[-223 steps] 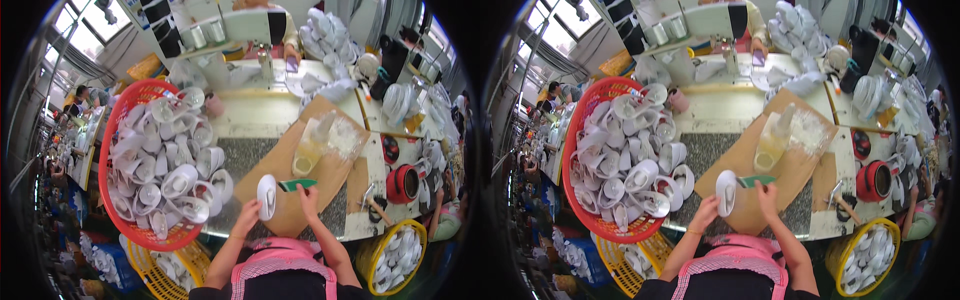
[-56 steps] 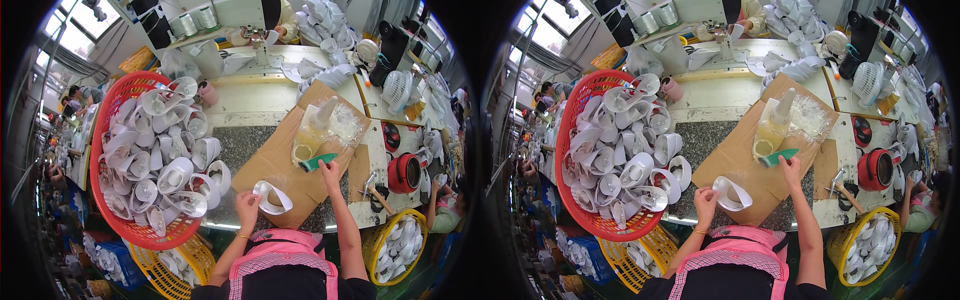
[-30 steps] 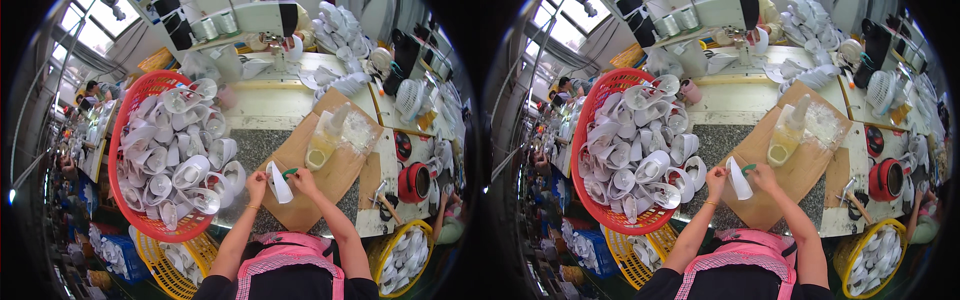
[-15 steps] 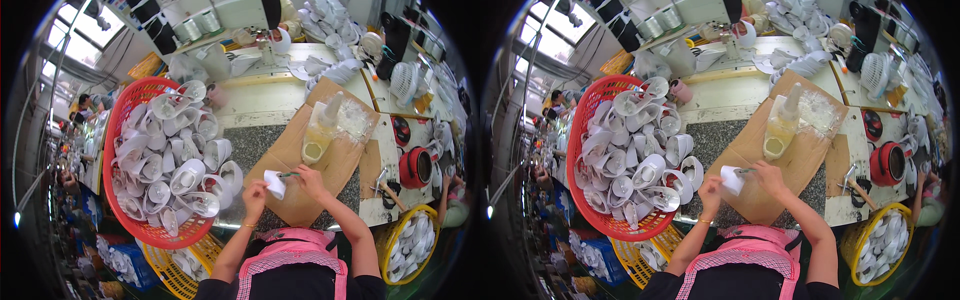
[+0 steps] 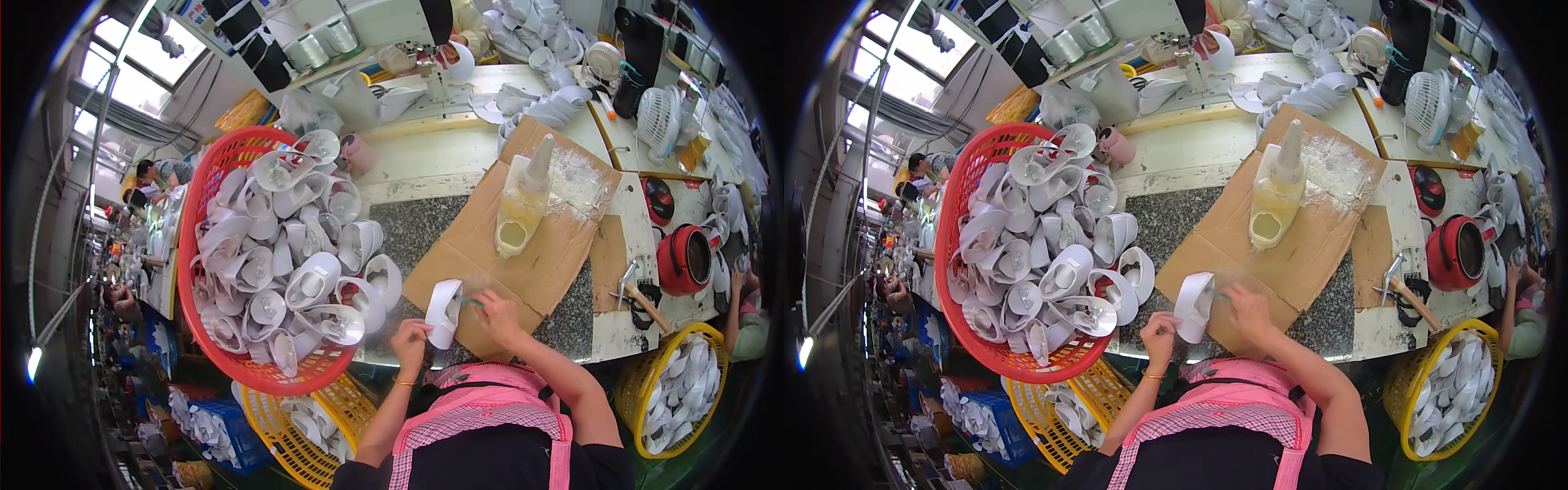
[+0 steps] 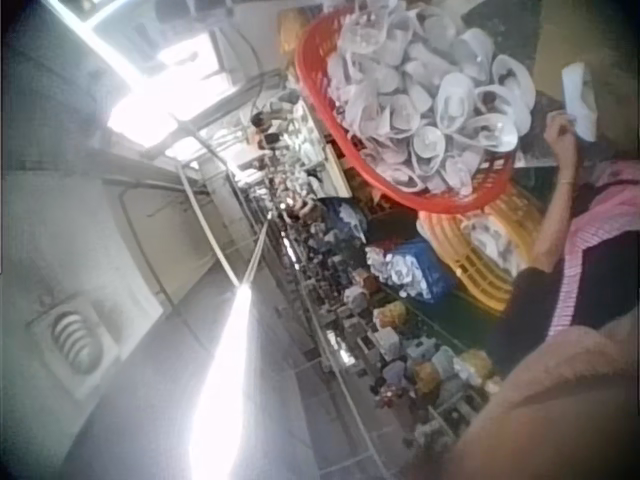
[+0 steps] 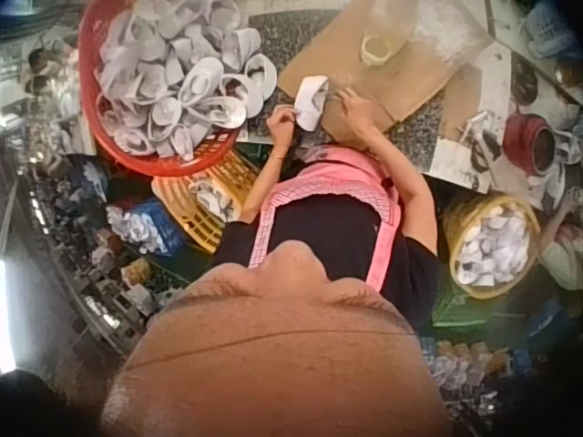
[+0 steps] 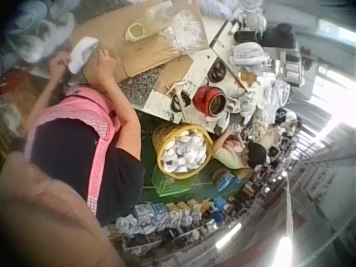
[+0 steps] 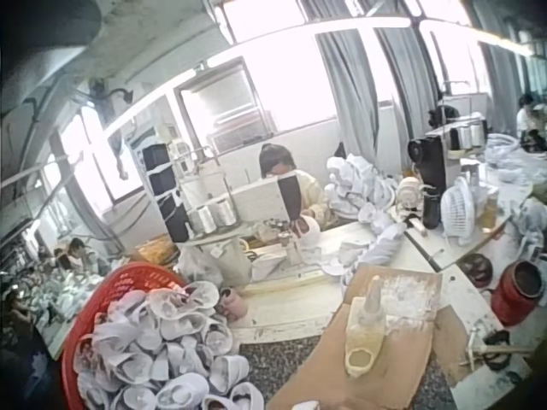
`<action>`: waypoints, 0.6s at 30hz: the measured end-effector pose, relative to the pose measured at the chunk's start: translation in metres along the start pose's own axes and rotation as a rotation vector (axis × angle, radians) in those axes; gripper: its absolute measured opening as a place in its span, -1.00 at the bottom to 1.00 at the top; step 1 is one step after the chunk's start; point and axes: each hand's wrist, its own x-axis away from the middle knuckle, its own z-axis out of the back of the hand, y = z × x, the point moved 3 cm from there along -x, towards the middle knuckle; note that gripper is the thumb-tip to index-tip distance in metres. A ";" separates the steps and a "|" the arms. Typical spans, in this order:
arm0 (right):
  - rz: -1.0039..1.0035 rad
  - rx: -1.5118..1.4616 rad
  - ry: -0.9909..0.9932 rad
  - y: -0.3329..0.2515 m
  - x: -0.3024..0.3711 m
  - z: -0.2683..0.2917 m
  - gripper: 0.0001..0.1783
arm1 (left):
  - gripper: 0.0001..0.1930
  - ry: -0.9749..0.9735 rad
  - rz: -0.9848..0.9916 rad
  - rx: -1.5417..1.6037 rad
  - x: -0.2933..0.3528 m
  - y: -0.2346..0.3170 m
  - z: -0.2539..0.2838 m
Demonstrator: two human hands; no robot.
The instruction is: The person retrieves shoe components from a basket, applies glue onto them using a handheld spreader, and places the pieces into another basket.
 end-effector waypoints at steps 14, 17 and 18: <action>0.006 -0.177 -0.095 0.004 0.012 -0.010 -0.91 | -0.64 -0.070 0.331 0.452 0.049 0.011 -0.003; -0.111 -0.196 -0.152 0.017 -0.002 -0.013 -0.87 | -0.56 -0.084 0.385 0.480 0.050 0.007 -0.013; -0.077 -0.198 -0.087 0.016 -0.001 -0.013 -0.86 | -0.56 -0.085 0.382 0.485 0.049 0.004 -0.015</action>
